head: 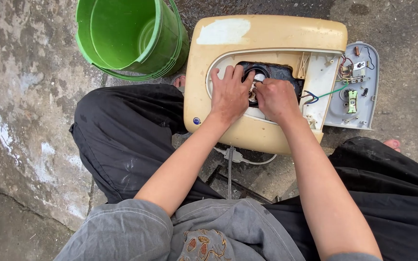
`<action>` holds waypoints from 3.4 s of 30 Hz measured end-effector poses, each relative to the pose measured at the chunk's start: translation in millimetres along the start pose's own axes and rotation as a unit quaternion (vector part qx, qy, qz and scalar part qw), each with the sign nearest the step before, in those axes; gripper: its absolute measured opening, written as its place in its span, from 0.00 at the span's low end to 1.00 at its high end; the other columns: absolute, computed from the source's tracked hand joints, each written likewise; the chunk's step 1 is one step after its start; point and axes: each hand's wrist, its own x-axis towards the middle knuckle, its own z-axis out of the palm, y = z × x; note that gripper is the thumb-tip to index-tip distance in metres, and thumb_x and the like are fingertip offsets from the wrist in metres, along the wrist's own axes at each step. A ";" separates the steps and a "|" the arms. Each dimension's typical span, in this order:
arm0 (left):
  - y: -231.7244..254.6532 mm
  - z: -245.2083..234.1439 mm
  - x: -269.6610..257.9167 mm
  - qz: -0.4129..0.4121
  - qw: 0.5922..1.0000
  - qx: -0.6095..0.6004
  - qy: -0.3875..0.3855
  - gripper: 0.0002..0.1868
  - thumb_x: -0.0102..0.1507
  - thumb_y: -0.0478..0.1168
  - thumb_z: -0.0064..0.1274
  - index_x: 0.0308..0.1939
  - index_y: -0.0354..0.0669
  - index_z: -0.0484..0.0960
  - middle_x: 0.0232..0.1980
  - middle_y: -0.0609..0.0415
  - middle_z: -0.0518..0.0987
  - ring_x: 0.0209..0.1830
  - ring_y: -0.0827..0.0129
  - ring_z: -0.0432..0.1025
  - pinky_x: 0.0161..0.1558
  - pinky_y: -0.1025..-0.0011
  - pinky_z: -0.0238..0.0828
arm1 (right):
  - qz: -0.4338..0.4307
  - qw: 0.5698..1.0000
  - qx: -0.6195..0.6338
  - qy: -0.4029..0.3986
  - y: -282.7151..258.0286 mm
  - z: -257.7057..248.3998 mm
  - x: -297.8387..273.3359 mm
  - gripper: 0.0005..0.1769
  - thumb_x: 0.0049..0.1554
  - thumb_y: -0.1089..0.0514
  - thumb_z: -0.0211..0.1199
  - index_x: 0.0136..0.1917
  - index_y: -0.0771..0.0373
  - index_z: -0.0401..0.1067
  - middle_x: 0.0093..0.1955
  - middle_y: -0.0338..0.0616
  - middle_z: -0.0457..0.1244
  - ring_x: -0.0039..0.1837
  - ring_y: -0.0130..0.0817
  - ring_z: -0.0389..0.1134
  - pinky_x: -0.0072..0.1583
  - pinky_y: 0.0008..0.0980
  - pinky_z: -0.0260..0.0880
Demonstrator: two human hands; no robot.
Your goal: The person removes a black circular component from a beige appliance, inspects it, and then reinserts it into the housing. They manipulate the component and wires by hand to fit it back into place.
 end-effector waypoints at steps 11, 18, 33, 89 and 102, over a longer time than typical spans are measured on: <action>-29.5 -0.4 31.5 0.110 0.988 -0.014 0.109 0.08 0.62 0.49 0.53 0.32 0.58 0.86 0.39 0.61 0.60 0.42 0.65 0.58 0.48 0.58 0.56 | -0.062 0.998 0.008 0.002 -8.4 -9.3 1.1 0.08 0.57 0.61 0.61 0.36 0.62 0.77 0.29 0.41 0.62 0.35 0.45 0.68 0.38 0.36 0.68; -33.8 -10.5 55.0 0.238 0.958 -0.056 0.147 0.05 0.54 0.40 0.59 0.25 0.44 0.84 0.41 0.54 0.70 0.44 0.61 0.59 0.51 0.61 0.55 | -0.037 0.998 0.044 0.038 -25.1 -20.6 3.7 0.05 0.52 0.68 0.65 0.40 0.70 0.81 0.32 0.47 0.64 0.29 0.43 0.61 0.38 0.39 0.66; -36.7 -15.9 30.4 0.196 0.960 -0.075 0.187 0.05 0.54 0.41 0.61 0.24 0.49 0.81 0.38 0.58 0.65 0.41 0.63 0.60 0.47 0.60 0.55 | 0.004 0.995 0.067 0.076 -9.6 -6.1 3.9 0.06 0.55 0.65 0.66 0.44 0.67 0.82 0.28 0.44 0.62 0.30 0.41 0.62 0.34 0.35 0.64; -53.9 5.5 45.6 0.308 0.944 -0.038 0.113 0.16 0.54 0.56 0.68 0.36 0.58 0.80 0.36 0.65 0.71 0.36 0.69 0.71 0.42 0.64 0.62 | -0.003 0.995 0.053 0.083 7.8 -2.3 7.1 0.09 0.57 0.60 0.64 0.35 0.60 0.76 0.26 0.44 0.58 0.34 0.50 0.66 0.34 0.40 0.62; -57.9 20.3 53.7 0.430 0.884 0.010 0.185 0.10 0.67 0.47 0.52 0.31 0.58 0.77 0.32 0.68 0.71 0.33 0.73 0.71 0.37 0.71 0.65 | 0.030 0.989 0.138 0.046 -11.1 -26.7 5.7 0.09 0.57 0.64 0.66 0.52 0.62 0.81 0.30 0.48 0.61 0.38 0.52 0.68 0.40 0.43 0.67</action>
